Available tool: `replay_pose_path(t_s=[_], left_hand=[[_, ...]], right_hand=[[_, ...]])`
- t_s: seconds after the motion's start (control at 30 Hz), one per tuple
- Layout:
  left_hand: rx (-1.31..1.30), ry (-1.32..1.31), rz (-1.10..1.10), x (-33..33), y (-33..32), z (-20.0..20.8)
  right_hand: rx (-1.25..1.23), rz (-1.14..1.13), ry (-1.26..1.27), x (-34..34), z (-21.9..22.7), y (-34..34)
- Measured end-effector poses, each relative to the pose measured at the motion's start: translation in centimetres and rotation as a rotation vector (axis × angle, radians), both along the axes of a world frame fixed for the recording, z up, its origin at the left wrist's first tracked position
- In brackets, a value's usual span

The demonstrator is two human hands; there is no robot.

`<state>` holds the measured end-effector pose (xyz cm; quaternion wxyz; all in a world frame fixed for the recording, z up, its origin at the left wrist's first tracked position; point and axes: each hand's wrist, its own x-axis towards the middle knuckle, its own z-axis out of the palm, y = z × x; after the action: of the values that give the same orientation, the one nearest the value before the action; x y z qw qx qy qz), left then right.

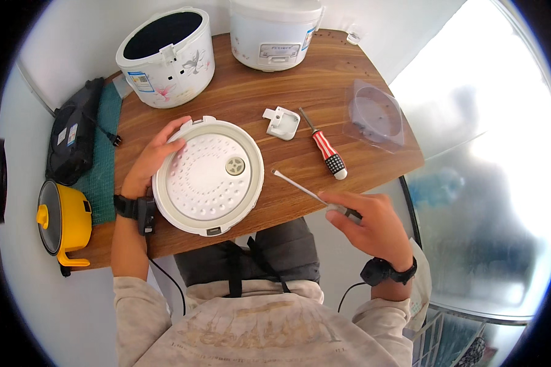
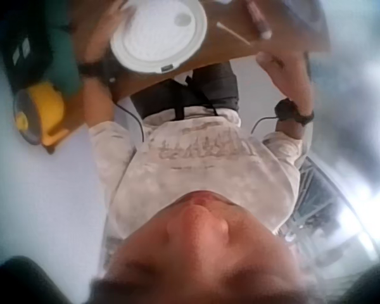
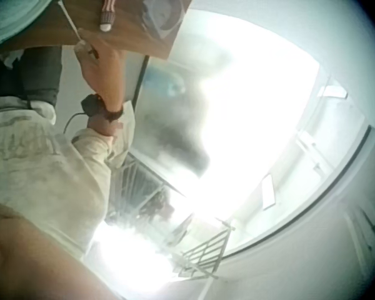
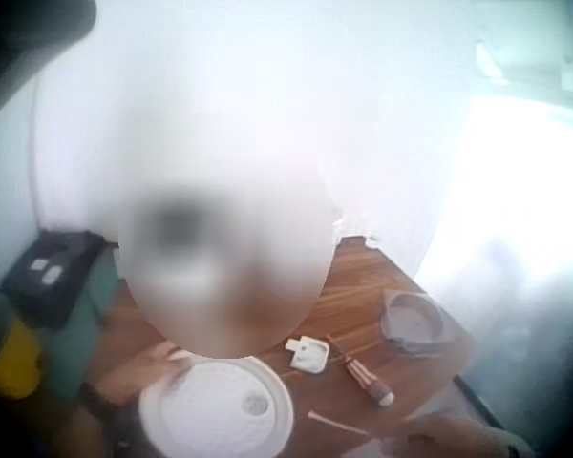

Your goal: The person uses a screwdriver to remove screws from a white rice cooker, then detaches the lid and separates its internal components. The person continues to unscrew and separate parts of the lid assembly on a wooden table.

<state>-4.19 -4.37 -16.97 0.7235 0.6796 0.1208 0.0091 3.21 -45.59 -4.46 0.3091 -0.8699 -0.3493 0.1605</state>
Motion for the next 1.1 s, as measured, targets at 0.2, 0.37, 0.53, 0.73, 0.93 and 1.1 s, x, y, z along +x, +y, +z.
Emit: replay_pose_path(t_s=[0.2, 0.37, 0.53, 0.73, 0.93, 1.1], left_hand=[[0.050, -0.002, 0.010, 0.1, 0.0, -0.2], [0.076, 0.013, 0.022, 0.1, 0.1, -0.3], [0.084, 0.010, 0.015, 0.2, 0.0, -0.2], [0.098, 0.009, 0.020, 0.2, 0.2, -0.6], [0.050, 0.016, 0.018, 0.0, -0.1, -0.4], [0.029, -0.006, 0.010, 0.1, -0.7, 0.4]], right_hand=[[0.027, 0.036, 0.057, 0.0, -1.9, 0.1], [0.126, 0.030, 0.041, 0.1, -2.7, -0.6], [0.062, 0.006, 0.047, 0.0, -2.6, -1.0], [0.134, 0.061, 0.054, -0.1, -3.6, -0.5], [0.089, 0.039, 0.068, -0.2, -2.3, 0.4], [0.013, 0.146, -0.115, -0.2, -1.2, 0.3]])
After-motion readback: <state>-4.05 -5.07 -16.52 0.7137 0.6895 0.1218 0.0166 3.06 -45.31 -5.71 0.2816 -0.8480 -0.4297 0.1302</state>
